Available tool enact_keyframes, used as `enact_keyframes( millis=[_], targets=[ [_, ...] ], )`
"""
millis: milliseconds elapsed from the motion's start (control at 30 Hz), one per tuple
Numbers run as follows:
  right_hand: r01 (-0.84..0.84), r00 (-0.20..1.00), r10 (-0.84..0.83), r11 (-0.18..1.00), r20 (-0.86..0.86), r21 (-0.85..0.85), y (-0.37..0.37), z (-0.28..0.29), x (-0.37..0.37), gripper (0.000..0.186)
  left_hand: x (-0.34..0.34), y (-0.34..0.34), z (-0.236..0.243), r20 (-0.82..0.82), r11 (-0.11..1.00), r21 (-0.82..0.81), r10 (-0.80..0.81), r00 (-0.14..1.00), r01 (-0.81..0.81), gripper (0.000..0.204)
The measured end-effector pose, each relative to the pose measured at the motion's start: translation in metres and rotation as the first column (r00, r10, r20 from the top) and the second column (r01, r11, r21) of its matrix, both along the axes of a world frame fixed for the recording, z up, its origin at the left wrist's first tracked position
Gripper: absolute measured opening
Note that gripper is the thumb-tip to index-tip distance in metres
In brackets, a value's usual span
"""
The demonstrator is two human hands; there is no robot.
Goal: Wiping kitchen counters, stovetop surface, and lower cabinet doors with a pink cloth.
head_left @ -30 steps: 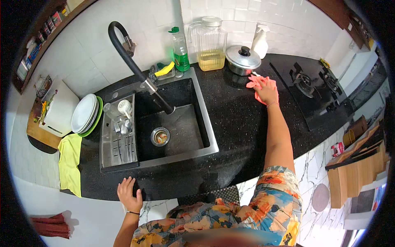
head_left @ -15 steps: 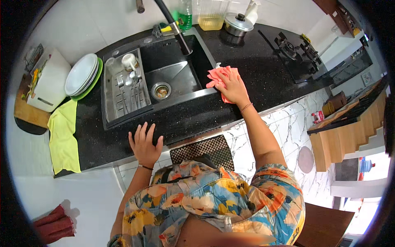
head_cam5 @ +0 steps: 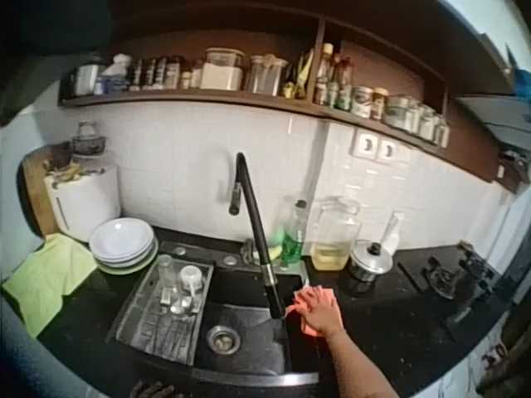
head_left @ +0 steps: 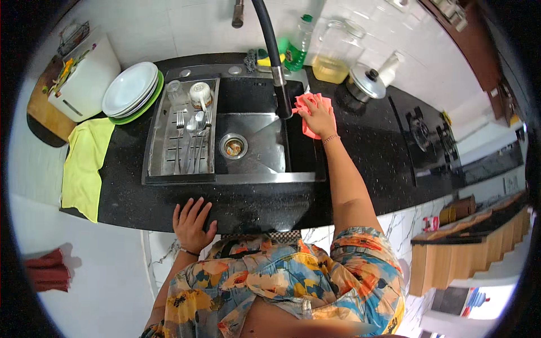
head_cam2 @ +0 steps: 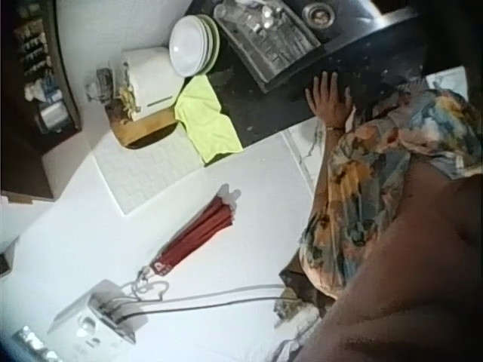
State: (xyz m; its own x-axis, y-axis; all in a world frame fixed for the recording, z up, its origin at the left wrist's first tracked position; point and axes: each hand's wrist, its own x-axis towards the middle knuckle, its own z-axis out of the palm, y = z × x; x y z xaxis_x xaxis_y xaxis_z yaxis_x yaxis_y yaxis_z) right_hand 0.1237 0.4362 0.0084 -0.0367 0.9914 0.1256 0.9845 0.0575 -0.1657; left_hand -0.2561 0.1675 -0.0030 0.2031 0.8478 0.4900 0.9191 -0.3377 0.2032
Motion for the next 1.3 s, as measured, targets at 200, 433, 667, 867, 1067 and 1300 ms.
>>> enact_keyframes(
  millis=[200, 433, 667, 867, 1067, 1300],
  targets=[
    [-0.011, 1.000, 0.011, 1.000, 0.000, 0.012, 0.072, 0.007, 0.003, 0.057, 0.002, 0.001, 0.000, -0.007, 0.999, -0.008, 0.041, 0.999, -0.041, 0.036],
    [-0.035, 0.999, 0.034, 0.998, 0.013, 0.057, 0.084, -0.001, 0.005, 0.060, 0.003, -0.003, 0.003, 0.016, 0.998, -0.033, 0.051, 0.999, -0.050, 0.038],
    [-0.148, 0.986, 0.158, 0.976, -0.058, 0.159, -0.011, 0.001, 0.017, 0.051, 0.001, 0.002, 0.006, 0.036, 0.998, -0.064, 0.019, 0.999, -0.017, 0.040],
    [-0.026, 0.998, 0.046, 0.932, -0.046, 0.362, -0.120, 0.009, 0.086, 0.037, -0.037, 0.003, 0.018, 0.016, 0.993, -0.078, -0.083, 0.996, 0.084, 0.047],
    [0.353, 0.909, -0.402, 0.883, 0.110, 0.308, -0.211, -0.009, 0.084, 0.052, -0.131, 0.039, 0.033, -0.129, 0.996, -0.024, 0.079, 0.988, -0.083, 0.060],
    [0.145, 0.988, -0.153, 0.926, -0.005, 0.347, -0.255, -0.012, -0.066, 0.051, -0.154, 0.056, 0.009, -0.154, 0.910, -0.307, 0.242, 0.958, -0.280, 0.071]
  ],
)
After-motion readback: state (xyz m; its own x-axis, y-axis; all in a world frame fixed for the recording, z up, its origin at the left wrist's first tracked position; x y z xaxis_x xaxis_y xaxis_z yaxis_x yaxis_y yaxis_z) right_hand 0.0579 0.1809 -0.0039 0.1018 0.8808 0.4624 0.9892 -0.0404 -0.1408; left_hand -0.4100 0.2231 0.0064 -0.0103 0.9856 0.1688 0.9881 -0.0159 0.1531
